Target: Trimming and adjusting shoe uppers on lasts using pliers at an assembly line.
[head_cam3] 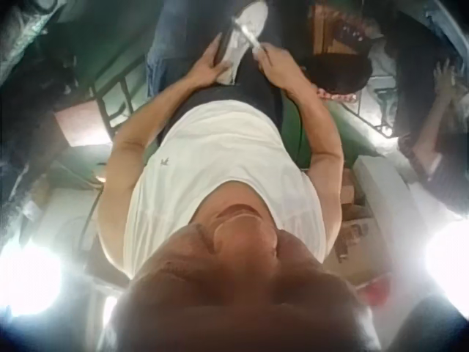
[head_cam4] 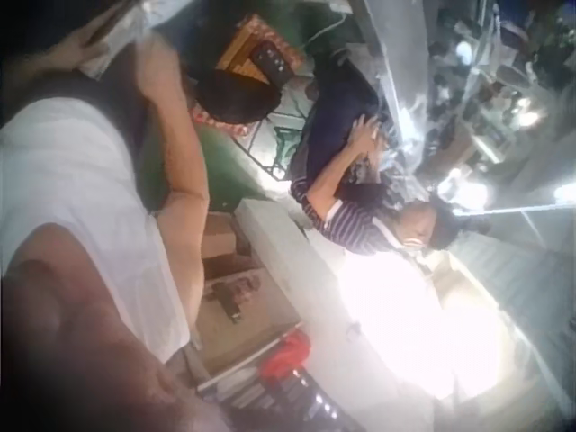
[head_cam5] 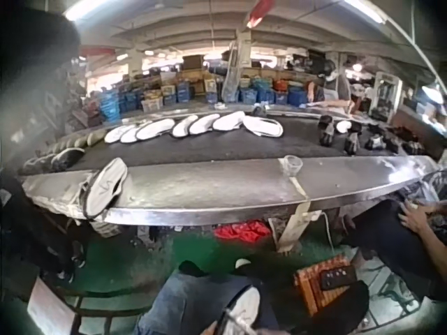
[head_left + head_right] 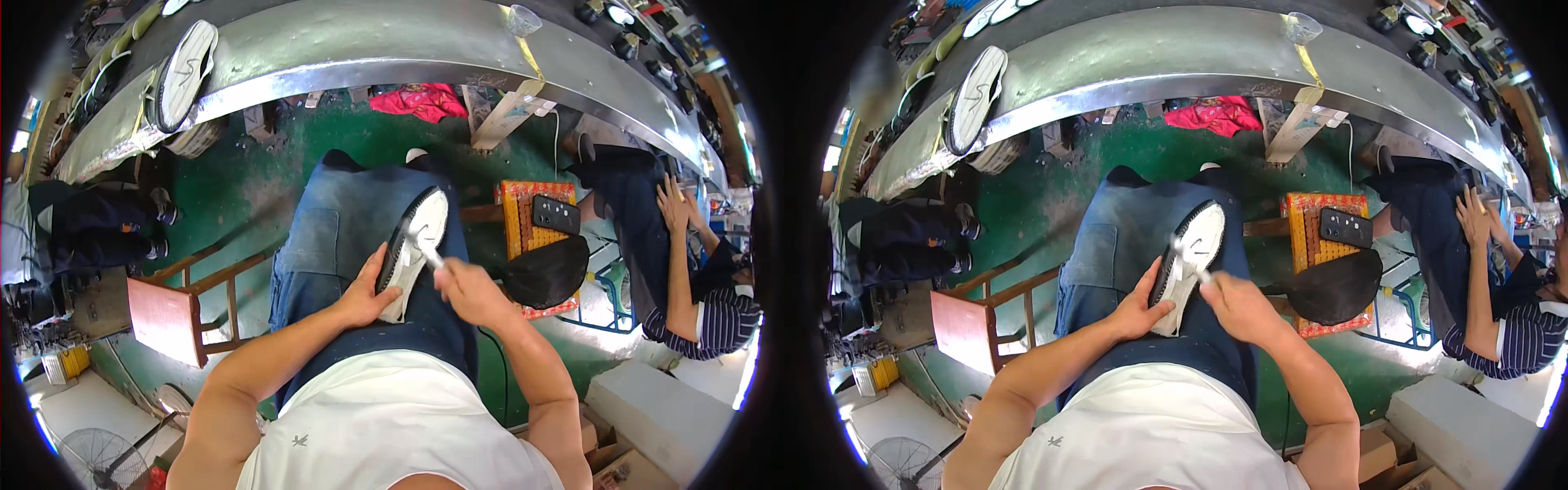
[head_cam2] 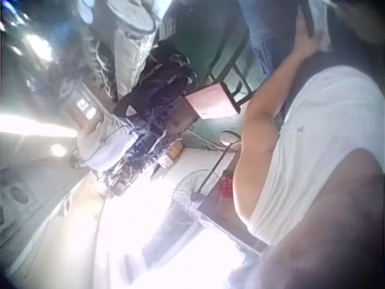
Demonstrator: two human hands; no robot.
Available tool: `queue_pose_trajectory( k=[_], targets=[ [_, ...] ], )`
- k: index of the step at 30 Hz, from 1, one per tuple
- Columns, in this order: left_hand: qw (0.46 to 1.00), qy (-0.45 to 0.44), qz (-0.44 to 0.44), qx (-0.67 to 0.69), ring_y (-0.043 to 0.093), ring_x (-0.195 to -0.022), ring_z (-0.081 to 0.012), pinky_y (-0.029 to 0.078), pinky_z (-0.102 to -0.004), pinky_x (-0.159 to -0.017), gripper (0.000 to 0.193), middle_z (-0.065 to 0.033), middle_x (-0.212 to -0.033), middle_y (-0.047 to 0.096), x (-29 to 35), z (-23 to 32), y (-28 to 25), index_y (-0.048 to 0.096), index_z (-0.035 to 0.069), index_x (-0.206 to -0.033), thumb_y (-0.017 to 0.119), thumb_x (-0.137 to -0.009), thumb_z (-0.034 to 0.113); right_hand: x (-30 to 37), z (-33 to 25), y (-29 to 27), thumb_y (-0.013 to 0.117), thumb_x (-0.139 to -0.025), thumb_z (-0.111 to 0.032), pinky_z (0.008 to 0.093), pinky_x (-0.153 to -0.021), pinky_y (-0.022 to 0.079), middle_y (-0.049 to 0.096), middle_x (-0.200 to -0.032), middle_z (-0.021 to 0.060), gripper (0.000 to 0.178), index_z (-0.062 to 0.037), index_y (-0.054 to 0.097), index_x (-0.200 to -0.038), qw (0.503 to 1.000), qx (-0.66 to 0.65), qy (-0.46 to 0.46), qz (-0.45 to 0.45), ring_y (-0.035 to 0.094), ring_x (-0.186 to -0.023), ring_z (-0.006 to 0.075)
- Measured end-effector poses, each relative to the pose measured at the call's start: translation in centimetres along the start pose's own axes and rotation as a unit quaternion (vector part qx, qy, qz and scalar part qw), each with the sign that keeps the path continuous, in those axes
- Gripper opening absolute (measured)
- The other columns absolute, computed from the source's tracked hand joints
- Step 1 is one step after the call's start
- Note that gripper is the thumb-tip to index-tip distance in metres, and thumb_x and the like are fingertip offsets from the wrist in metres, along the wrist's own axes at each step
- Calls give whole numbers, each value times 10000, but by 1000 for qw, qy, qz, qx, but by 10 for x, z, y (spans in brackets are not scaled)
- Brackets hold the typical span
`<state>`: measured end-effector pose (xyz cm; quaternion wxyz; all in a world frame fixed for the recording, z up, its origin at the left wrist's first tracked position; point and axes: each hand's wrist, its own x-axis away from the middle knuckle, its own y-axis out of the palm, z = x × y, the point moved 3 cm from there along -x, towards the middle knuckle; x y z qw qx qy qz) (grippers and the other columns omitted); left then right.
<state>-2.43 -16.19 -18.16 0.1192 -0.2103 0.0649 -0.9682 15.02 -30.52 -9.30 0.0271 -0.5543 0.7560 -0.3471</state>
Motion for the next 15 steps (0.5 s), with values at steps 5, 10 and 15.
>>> queue_pose_trajectory(
  k=[5, 10, 15],
  targets=[
    [993, 15, 71, -93, 377, -1466, -320, 299, -370, -1203, 846, -233, -1583, 366, 1, 13, -23, 205, -13, -1601, 695, -947, 204, -54, 43, -2, 425, -1089, -380, 345, -646, 517, 654, -769, 98, 443, 16, 606, -1007, 951, -279, 122, -58, 662, -697, 196],
    [916, -68, -26, 395, 540, -1299, -193, 438, -351, -1096, 703, -142, -1466, 532, 31, 80, -90, 324, -45, -1563, 674, -977, 124, -15, 75, -6, 398, -1083, -509, 226, -468, 403, 679, -937, 71, 534, -22, 588, -1193, 891, -425, 154, 33, 685, -749, 138],
    [938, 96, 46, 331, 617, -1237, -251, 496, -399, -1058, 714, -210, -1424, 571, -28, 203, -205, 333, -60, -1548, 694, -962, 130, -18, 110, 37, 418, -1091, -462, 328, -695, 541, 681, -941, 118, 529, 27, 601, -1167, 871, -458, 180, -17, 686, -793, 198]
  ],
)
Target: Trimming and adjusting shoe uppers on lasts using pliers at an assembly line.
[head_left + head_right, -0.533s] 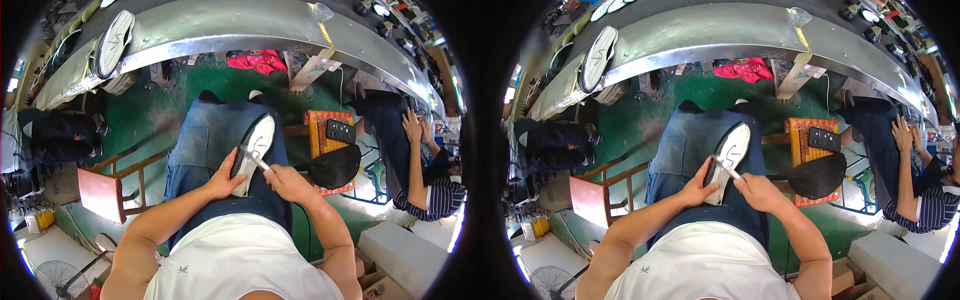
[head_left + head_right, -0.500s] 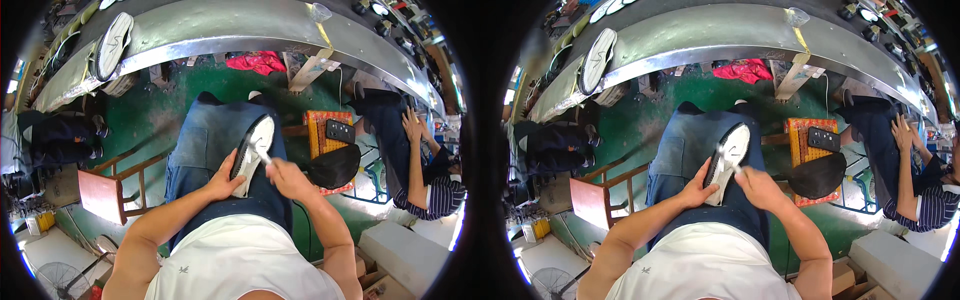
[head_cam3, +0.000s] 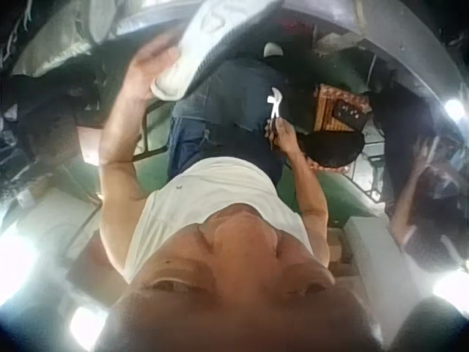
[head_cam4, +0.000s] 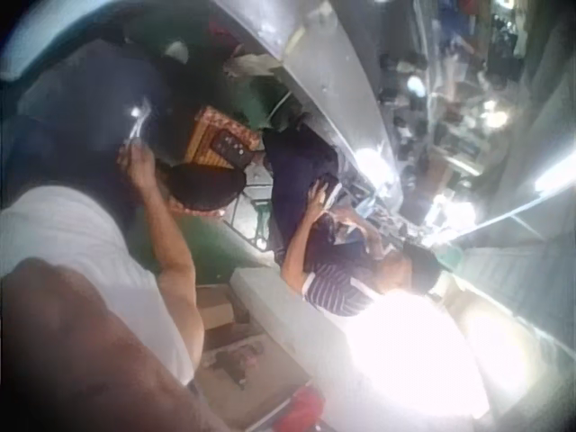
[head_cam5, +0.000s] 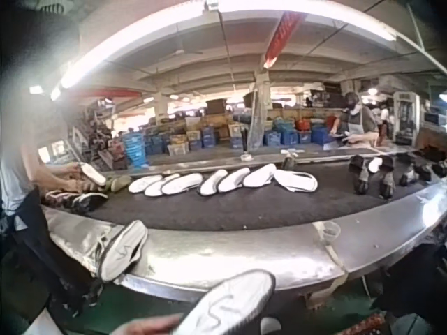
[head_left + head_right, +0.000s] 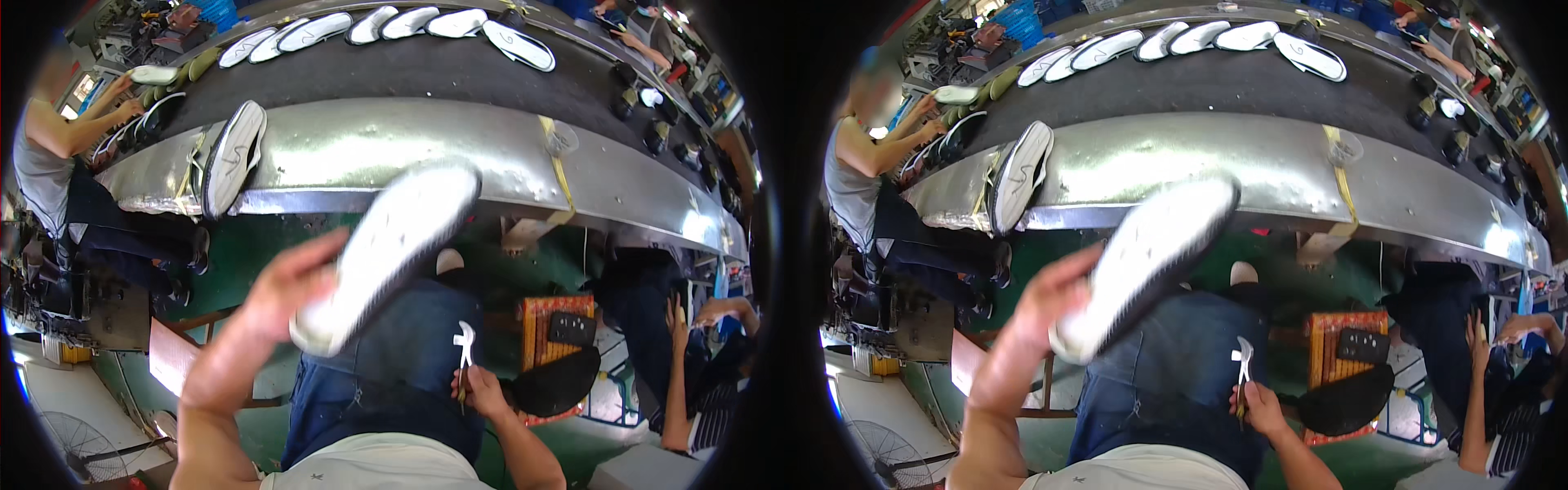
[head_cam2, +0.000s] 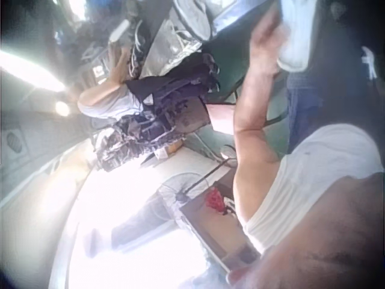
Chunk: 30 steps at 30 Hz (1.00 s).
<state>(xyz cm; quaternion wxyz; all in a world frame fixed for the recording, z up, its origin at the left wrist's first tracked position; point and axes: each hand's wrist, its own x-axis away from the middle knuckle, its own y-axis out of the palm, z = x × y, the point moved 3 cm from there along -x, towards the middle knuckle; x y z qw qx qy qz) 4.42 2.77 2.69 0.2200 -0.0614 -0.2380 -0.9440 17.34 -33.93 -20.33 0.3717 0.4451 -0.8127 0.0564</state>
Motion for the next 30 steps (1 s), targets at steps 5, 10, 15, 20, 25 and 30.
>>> queue_pose_trajectory(
  k=[5, 10, 15, 20, 25, 30],
  targets=[
    [947, 94, 92, -292, 677, -1087, -233, 546, -352, -941, 587, -206, -1331, 640, -240, 126, -16, 463, -59, -1477, 674, -958, 117, -18, -28, -4, 393, -1104, -429, 334, -707, 551, 690, -964, 136, 517, 38, 598, -1181, 998, -36, 60, -9, 696, -787, 218],
    [283, 311, 101, -901, 646, -1195, -354, 439, -577, -1041, 359, -83, -1211, 710, -385, 132, -78, 684, 38, -1225, 603, -893, 149, -38, -45, -9, 366, -1109, -432, 322, -686, 548, 702, -971, 138, 532, 41, 594, -1195, 995, -11, 88, -48, 721, -822, 232],
    [345, 98, -48, -932, 629, -1204, -345, 463, -529, -1044, 339, -94, -1281, 673, -388, 119, -102, 703, 88, -1167, 589, -849, 107, -37, -54, -20, 384, -1077, -530, 269, -522, 492, 711, -934, 139, 614, 37, 595, -1179, 998, -12, 52, -15, 735, -777, 242],
    [398, 27, 296, -868, 566, -1285, -364, 455, -473, -1080, 615, -212, -1350, 618, -258, 209, -229, 568, 36, -1370, 707, -859, 349, -49, -64, -25, 341, -1096, -505, 257, -459, 458, 712, -924, 136, 598, 34, 592, -1160, 997, -8, 70, -32, 741, -746, 228],
    [824, -158, 307, -450, 694, -1024, -248, 537, -432, -947, 664, -130, -1181, 705, -184, 199, -294, 573, 30, -1369, 732, -906, 479, -43, -44, -16, 342, -1079, -553, 268, -440, 454, 708, -886, 142, 643, 34, 600, -1138, 998, -4, 62, -33, 738, -720, 256],
    [970, 47, 23, -238, 695, -979, -176, 570, -323, -878, 680, -86, -1157, 705, -105, 159, -163, 484, 24, -1481, 727, -937, 352, -21, -16, -4, 407, -1061, -559, 302, -509, 501, 704, -898, 131, 608, 10, 603, -1148, 1000, 0, 27, -9, 731, -733, 244]
  ],
)
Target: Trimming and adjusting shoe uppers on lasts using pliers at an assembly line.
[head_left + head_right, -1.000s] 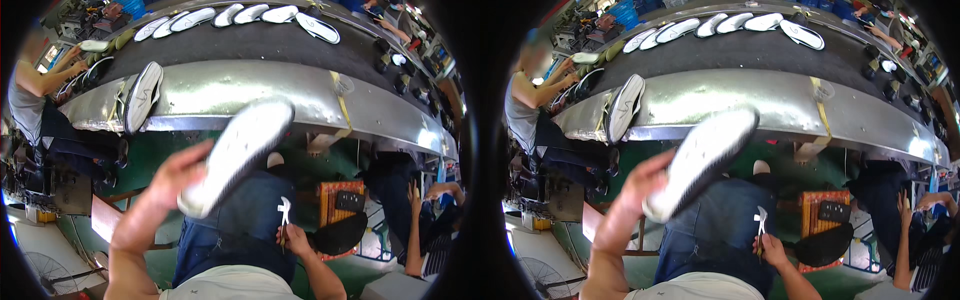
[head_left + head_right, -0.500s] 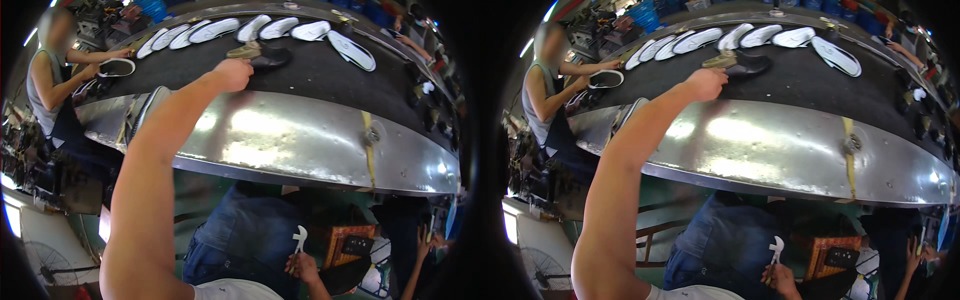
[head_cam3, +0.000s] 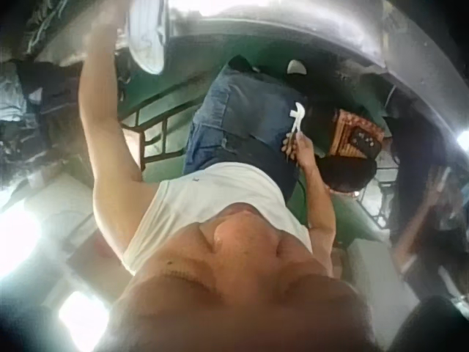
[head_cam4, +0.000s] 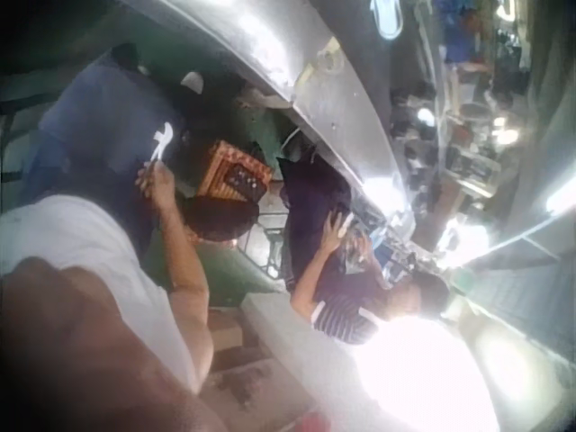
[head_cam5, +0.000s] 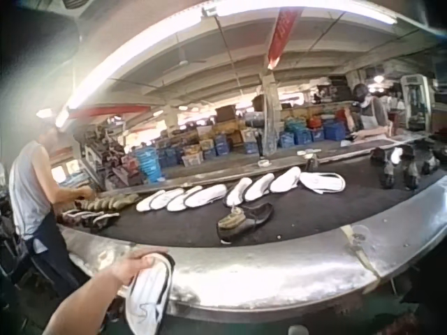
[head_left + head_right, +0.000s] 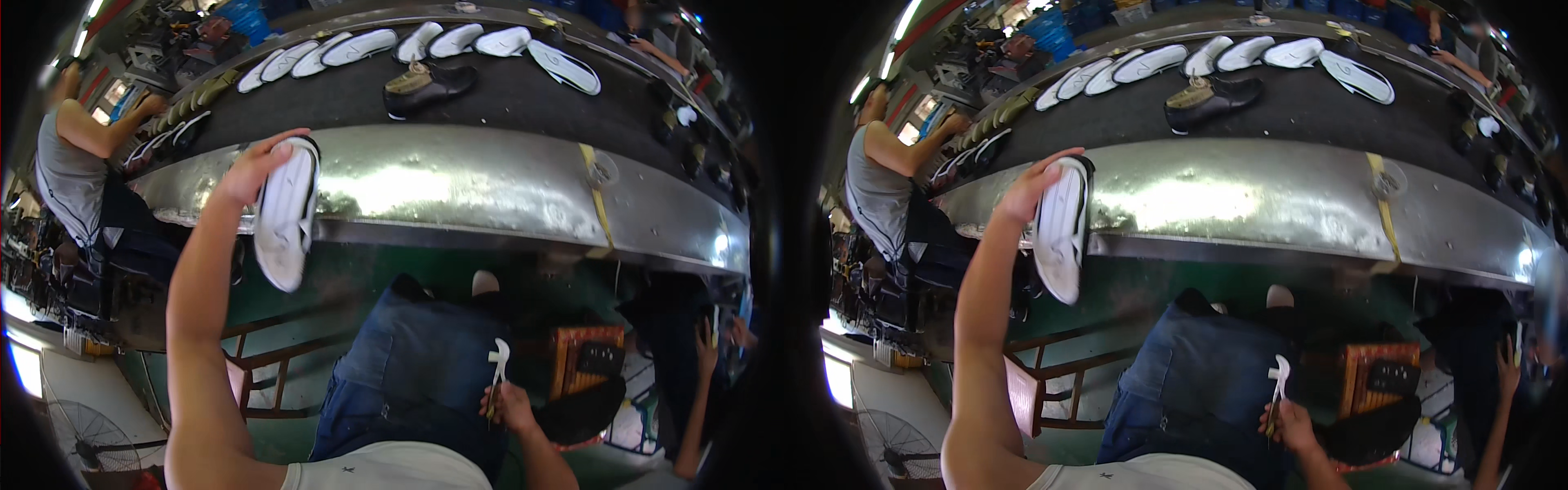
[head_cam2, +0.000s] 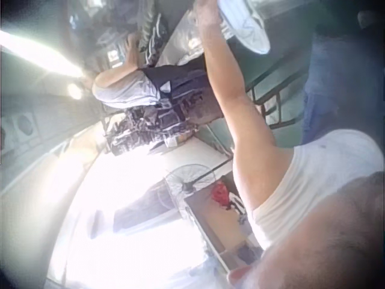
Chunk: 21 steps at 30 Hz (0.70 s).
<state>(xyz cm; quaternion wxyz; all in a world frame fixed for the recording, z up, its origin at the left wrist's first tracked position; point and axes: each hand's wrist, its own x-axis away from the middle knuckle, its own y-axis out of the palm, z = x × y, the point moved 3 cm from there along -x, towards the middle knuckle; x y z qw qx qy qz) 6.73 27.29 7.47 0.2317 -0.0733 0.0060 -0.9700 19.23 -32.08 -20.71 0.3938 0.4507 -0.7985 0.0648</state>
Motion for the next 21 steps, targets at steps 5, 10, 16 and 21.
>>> queue_pose_trajectory(
  k=[5, 10, 16, 21],
  targets=[
    [989, 57, -36, 128, 640, -1103, -153, 485, -302, -1013, 831, -91, -1302, 642, 120, -96, 161, 369, 22, -1566, 764, -907, 339, 38, -24, 31, 577, -1039, -288, 307, -665, 534, 706, -921, 83, 322, 5, 609, -1169, 985, 128, -108, 31, 689, -756, 175],
    [989, 23, -16, 148, 538, -1193, -133, 407, -300, -1068, 836, -66, -1355, 562, 184, -189, 274, 258, 64, -1610, 728, -952, 274, 112, -86, 96, 624, -982, -181, 327, -759, 541, 703, -915, 96, 272, -4, 623, -1189, 940, 291, -177, -9, 693, -799, 188],
    [983, 15, -80, 167, 529, -1152, -145, 431, -328, -1045, 639, -62, -1242, 568, 195, -183, 277, 314, 127, -1546, 652, -1019, 260, 127, -87, 131, 572, -1007, -116, 264, -749, 521, 711, -1038, 62, 314, 12, 597, -1292, 925, 346, -136, -74, 635, -836, 90],
    [985, 17, -101, 140, 460, -1315, -208, 360, -378, -1125, 634, -108, -1406, 498, 195, -193, 274, 322, 129, -1546, 592, -1040, 399, 121, -92, 135, 568, -1038, -226, 286, -777, 515, 713, -1043, 74, 351, 15, 603, -1291, 943, 297, -111, -100, 644, -877, 116]
  ],
)
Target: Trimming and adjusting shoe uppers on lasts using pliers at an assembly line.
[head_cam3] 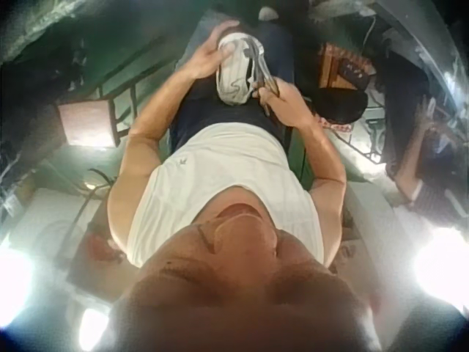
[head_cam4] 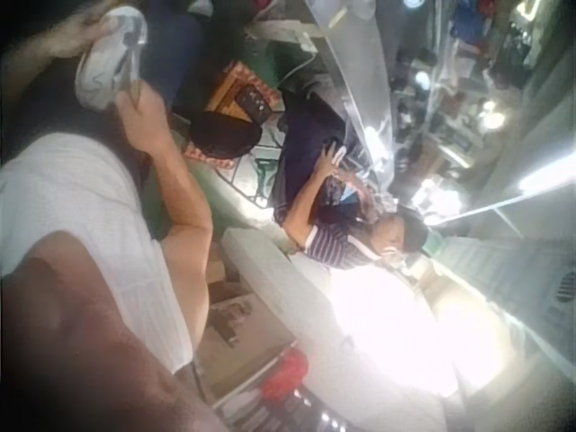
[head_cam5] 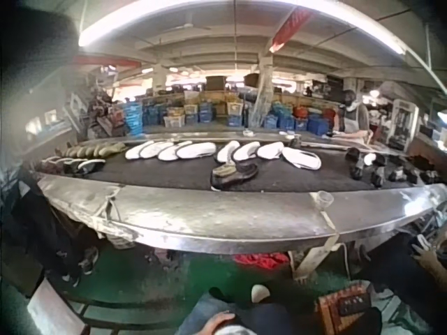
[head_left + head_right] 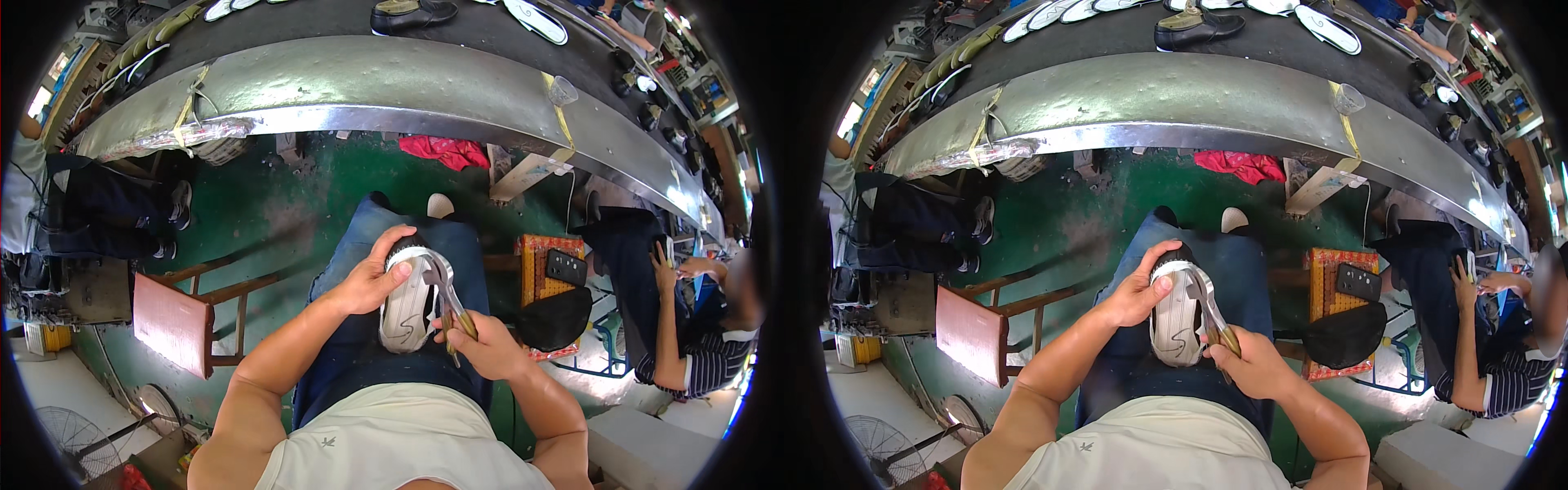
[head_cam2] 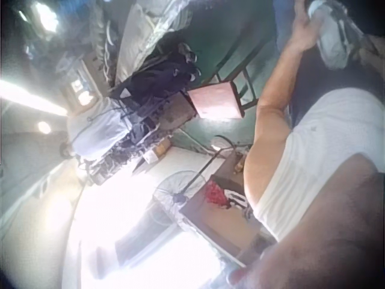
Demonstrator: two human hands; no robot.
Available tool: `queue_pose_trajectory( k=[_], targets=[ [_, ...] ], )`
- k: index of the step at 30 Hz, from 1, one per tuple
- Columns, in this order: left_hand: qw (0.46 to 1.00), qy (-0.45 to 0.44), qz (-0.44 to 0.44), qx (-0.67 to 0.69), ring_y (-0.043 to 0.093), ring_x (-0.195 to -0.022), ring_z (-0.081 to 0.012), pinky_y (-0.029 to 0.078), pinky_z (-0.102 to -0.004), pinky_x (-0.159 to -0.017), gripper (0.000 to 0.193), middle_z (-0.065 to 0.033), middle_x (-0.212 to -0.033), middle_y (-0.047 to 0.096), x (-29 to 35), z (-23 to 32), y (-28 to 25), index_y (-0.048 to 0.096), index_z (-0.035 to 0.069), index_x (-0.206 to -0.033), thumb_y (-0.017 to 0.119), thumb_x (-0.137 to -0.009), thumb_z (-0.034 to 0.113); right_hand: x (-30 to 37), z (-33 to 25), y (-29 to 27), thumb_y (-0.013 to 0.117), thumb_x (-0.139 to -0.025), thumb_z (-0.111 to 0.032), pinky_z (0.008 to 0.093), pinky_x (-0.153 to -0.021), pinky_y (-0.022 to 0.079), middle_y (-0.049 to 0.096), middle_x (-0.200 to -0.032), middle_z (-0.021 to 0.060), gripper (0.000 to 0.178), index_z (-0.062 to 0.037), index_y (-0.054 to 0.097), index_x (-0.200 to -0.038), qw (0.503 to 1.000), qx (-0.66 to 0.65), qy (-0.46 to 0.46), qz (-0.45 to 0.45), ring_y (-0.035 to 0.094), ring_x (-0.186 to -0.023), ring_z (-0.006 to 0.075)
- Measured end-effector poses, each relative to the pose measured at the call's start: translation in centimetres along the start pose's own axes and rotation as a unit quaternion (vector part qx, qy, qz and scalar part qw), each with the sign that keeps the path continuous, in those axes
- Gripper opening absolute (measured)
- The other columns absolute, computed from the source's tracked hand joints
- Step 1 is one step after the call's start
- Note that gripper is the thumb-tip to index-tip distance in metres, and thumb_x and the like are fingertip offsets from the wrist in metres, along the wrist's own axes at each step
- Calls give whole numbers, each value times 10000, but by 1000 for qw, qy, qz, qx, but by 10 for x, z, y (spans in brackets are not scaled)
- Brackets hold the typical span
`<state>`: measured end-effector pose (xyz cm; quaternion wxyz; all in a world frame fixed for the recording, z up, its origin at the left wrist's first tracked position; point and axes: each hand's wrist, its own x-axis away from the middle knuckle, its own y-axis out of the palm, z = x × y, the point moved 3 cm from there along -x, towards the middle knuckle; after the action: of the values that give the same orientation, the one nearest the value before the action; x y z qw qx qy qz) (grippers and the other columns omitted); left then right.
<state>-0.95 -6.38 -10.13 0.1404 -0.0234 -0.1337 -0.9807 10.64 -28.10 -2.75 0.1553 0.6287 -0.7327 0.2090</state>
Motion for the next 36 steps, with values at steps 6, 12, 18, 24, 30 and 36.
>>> queue_pose_trajectory(
  k=[6, 12, 18, 24, 30, 36],
  targets=[
    [969, 62, 29, -237, 145, -1552, -368, 195, -454, -1226, 622, -231, -1655, 161, -13, 1, -10, 340, 77, -1535, 413, -1077, 492, -20, -7, -10, 530, -1038, -184, 301, -807, 523, 702, -1061, 85, 306, 32, 602, -1242, 977, -203, 49, -49, 665, -915, 149],
    [965, 43, 14, -257, 306, -1507, -352, 269, -408, -1209, 628, -217, -1601, 327, -21, 7, -13, 353, 22, -1518, 466, -1070, 447, -35, -16, -33, 584, -1025, -196, 337, -806, 566, 674, -1000, 77, 305, 32, 582, -1226, 980, -142, 117, -80, 672, -887, 172],
    [963, 50, 42, -261, 441, -1424, -366, 354, -408, -1167, 524, -217, -1526, 450, -32, -7, -25, 466, 31, -1456, 576, -1035, 323, -61, 16, -24, 613, -1007, -224, 303, -635, 524, 667, -756, 79, 230, 2, 617, -1048, 996, 68, 45, 31, 653, -662, 156],
    [971, 84, 15, -225, 457, -1409, -339, 356, -389, -1168, 469, -195, -1505, 474, -40, -15, -36, 498, 66, -1443, 618, -1002, 169, -78, 63, -7, 649, -965, -147, 459, -752, 548, 685, -915, 223, 274, 27, 604, -1172, 943, 219, -162, 190, 681, -846, 427],
    [994, 9, -16, -107, 504, -1324, -201, 398, -349, -1118, 516, -93, -1444, 530, -36, -12, -40, 510, 77, -1462, 674, -981, 168, -49, 26, -1, 633, -949, -106, 497, -769, 541, 663, -1060, 263, 280, 39, 547, -1173, 916, 366, -64, 153, 678, -926, 418],
    [986, -125, 109, 1, 580, -1074, -105, 487, -294, -966, 429, -26, -1206, 646, -51, -23, -27, 601, 34, -1367, 693, -955, 110, -45, 11, -29, 590, -970, -136, 472, -767, 545, 682, -1047, 200, 178, 15, 552, -1055, 947, 319, 1, 44, 694, -829, 370]
  ],
)
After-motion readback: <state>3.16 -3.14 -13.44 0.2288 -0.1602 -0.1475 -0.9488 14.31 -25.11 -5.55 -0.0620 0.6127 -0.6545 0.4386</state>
